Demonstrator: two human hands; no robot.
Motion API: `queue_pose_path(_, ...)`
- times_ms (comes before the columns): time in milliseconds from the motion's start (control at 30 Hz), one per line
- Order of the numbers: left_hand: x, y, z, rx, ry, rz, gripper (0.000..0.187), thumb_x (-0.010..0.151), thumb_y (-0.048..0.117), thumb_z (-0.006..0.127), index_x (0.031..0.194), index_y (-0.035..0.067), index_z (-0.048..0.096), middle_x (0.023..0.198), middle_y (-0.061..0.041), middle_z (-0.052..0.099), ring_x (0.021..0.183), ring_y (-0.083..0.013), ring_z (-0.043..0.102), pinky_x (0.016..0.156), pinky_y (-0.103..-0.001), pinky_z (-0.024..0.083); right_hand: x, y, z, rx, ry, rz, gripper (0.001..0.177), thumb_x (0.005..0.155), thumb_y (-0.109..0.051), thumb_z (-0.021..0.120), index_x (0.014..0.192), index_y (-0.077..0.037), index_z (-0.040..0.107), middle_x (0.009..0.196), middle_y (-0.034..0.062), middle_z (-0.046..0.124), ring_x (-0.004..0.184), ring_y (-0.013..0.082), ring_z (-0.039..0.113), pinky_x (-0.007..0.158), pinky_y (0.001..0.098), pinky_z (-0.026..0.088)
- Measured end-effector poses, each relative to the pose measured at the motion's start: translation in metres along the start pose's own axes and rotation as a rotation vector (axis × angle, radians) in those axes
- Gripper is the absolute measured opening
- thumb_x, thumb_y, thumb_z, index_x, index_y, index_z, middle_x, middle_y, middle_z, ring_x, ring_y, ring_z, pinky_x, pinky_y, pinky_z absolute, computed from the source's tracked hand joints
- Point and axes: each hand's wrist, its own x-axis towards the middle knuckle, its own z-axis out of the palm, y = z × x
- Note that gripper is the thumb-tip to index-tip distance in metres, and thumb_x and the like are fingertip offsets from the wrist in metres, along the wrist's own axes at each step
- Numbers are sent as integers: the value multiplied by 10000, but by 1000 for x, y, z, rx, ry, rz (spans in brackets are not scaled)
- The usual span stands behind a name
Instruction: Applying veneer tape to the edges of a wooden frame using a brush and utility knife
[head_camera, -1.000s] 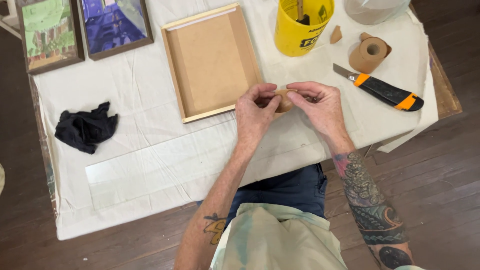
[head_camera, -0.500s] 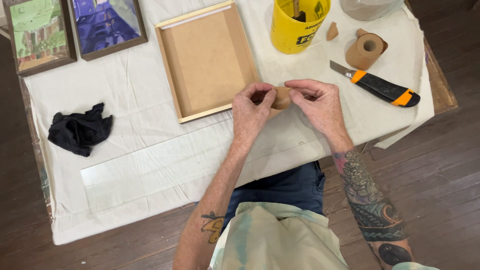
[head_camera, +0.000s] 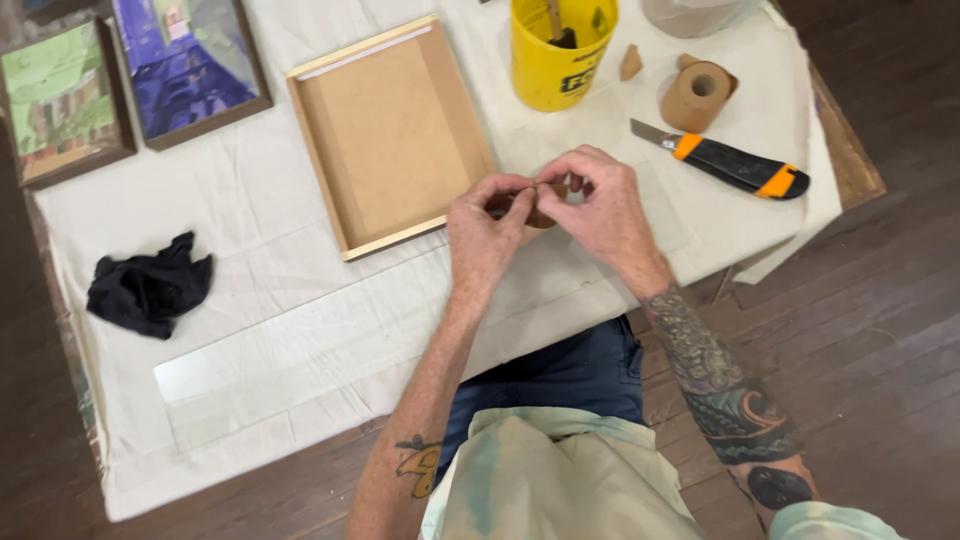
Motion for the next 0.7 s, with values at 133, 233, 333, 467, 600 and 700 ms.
queue_pose_path(133,-7,3,1,0,19,43,83,851,142,791,923,174,818,816,-67,781,784,-160,756,717,-302,615,-2,-3,-10,-42,22,17,78,795,-96,823,852,-123,777,735,12,654,700,113,559,575,223,459)
queue_pose_path(233,5,-22,-11,-50,56,95,92,870,117,780,953,143,811,827,-78,773,810,-149,715,746,-320,604,-8,18,-29,-87,65,-5,136,746,-12,789,861,-74,749,734,111,647,687,228,584,601,323,487)
queue_pose_path(333,12,-22,-20,-51,66,41,95,870,140,793,960,169,808,837,-26,767,817,-108,703,740,-269,613,-10,25,-40,-132,109,77,95,814,-48,767,866,-126,748,746,23,645,666,129,567,571,241,454)
queue_pose_path(467,4,-1,-12,30,7,74,101,876,159,793,976,176,801,865,-49,780,861,-162,749,753,-313,635,-9,-15,-17,93,7,202,162,880,-114,769,1038,-147,772,897,30,724,787,105,636,649,239,533)
queue_pose_path(600,-2,22,-24,394,10,272,278,861,96,747,1133,152,746,893,-151,781,898,-343,766,801,-469,638,-10,-8,-6,86,-61,152,94,901,-104,800,991,-128,788,840,52,727,773,133,675,642,264,556)
queue_pose_path(700,-3,36,-25,602,1,475,199,833,131,751,1021,193,733,917,-21,721,868,-223,741,752,-363,637,-14,-7,-4,42,-72,109,85,923,-125,805,1006,-126,785,855,42,720,802,129,684,655,282,573)
